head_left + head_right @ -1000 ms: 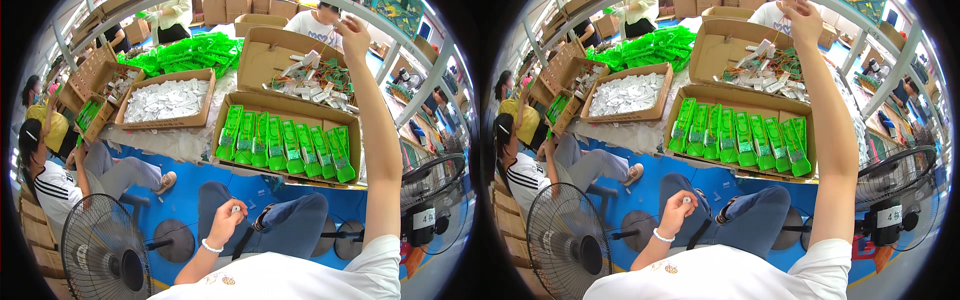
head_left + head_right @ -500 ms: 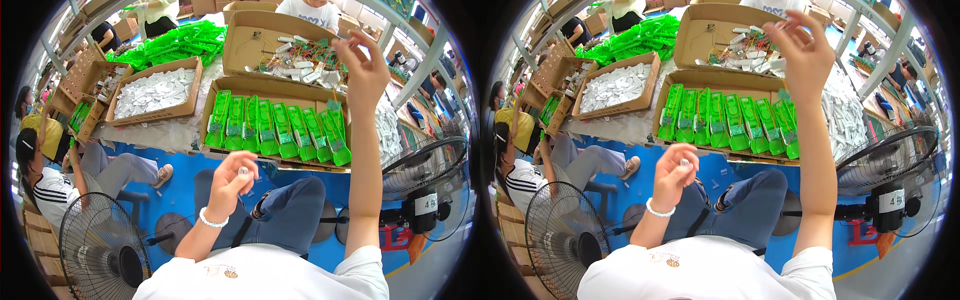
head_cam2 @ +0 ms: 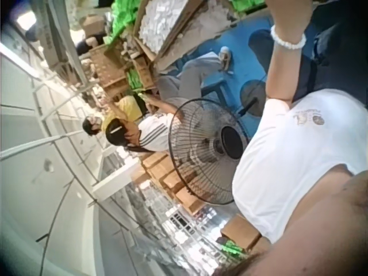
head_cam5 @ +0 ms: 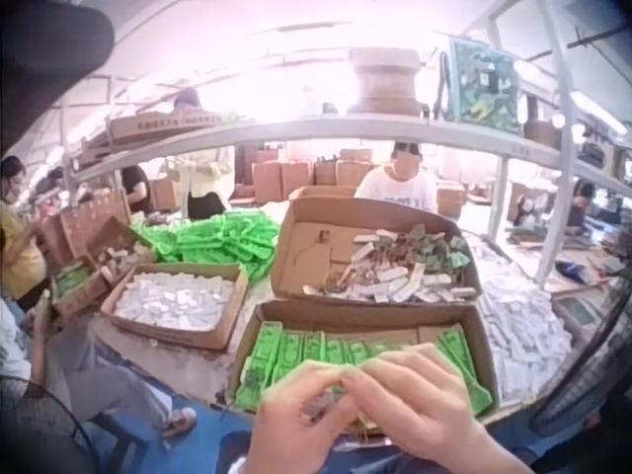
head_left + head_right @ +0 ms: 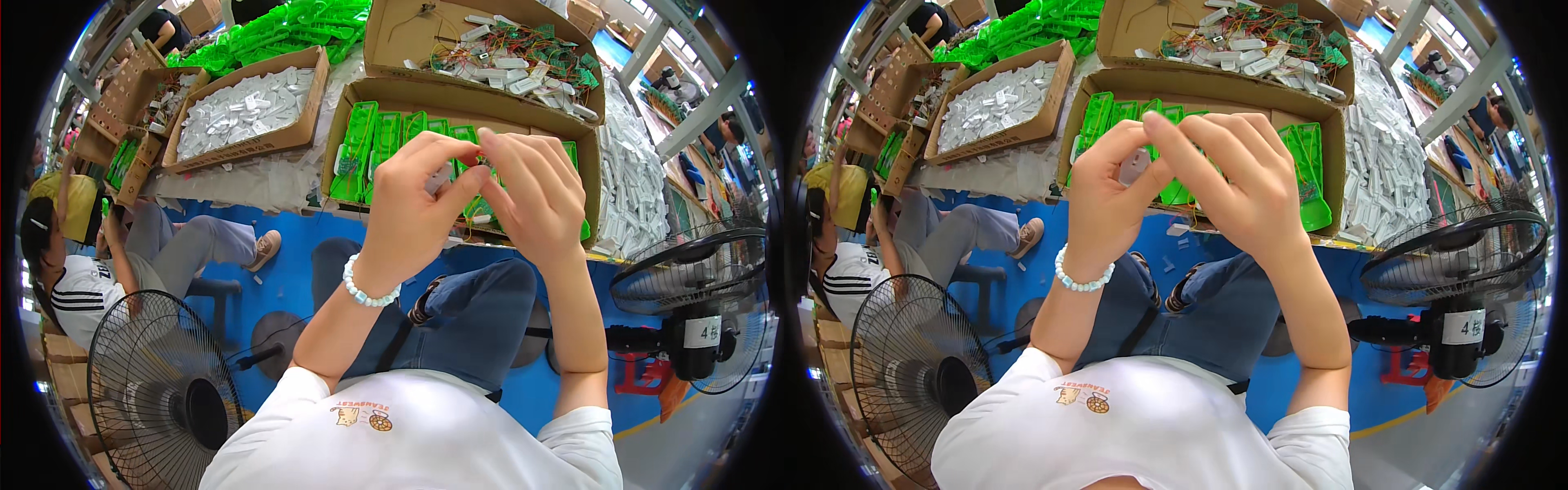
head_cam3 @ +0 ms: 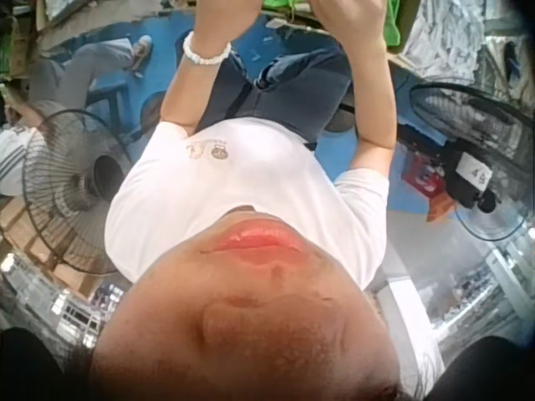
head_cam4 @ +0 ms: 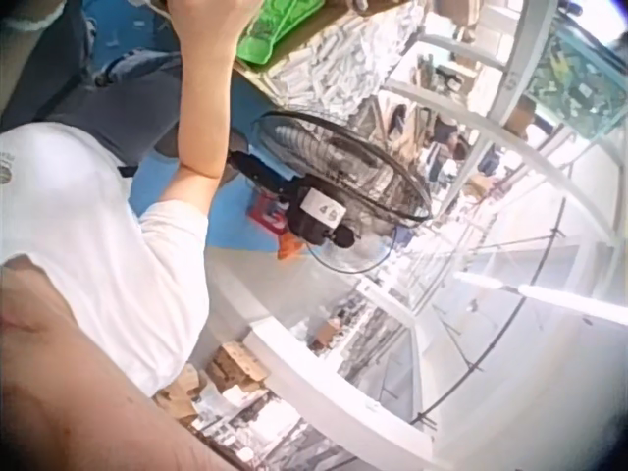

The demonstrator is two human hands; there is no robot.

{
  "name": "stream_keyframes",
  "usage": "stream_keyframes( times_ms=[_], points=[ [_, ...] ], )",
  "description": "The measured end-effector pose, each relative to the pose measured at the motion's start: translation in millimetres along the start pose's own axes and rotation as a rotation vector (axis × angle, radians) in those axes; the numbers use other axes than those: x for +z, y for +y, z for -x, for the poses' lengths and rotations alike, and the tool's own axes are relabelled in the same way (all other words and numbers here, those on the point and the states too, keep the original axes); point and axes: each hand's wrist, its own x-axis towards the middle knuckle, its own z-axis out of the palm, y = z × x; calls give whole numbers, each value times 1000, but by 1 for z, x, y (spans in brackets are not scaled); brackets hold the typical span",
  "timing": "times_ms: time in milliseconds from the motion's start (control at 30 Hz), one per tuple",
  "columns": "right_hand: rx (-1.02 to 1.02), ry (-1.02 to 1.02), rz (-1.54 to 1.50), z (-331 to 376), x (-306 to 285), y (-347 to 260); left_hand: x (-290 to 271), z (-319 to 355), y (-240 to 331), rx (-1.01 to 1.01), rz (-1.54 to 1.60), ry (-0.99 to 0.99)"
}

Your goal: The person assembles electronic devices by attaching circuit boards and plastic pieces into plastic casings by hand and placing the assembled casings into a box.

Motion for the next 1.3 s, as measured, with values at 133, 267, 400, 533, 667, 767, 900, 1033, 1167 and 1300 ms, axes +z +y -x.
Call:
stream_keyframes(
  times_ms=[133,267,400,533,667,767,900,1033,1167,1300],
  points=[
    [-53,-64,0,0,-5,-7,-2,7,-2,-263,322,-15],
    [615,23,-545,4,-5,-16,-7,14,-6,-352,625,-1],
    [915,59,-1138,31,-6,-16,-5,20,-6,-356,739,15],
    [1001,70,-1177,38,-6,-17,-7,26,-10,-415,822,-49],
    [1097,0,-1180,37,-8,-22,-8,30,-16,-426,879,-42],
    [1048,-13,-1097,42,-5,-24,-5,34,-22,-422,894,10],
    [1073,-9,-1080,46,0,-30,0,43,-23,-398,825,110],
    [1074,15,-1108,49,0,-38,6,49,-21,-382,759,201],
    [1116,19,-1116,55,3,-45,7,53,-25,-332,657,258],
    [1166,90,-1082,58,5,-50,11,52,-28,-296,569,292]
  ],
)
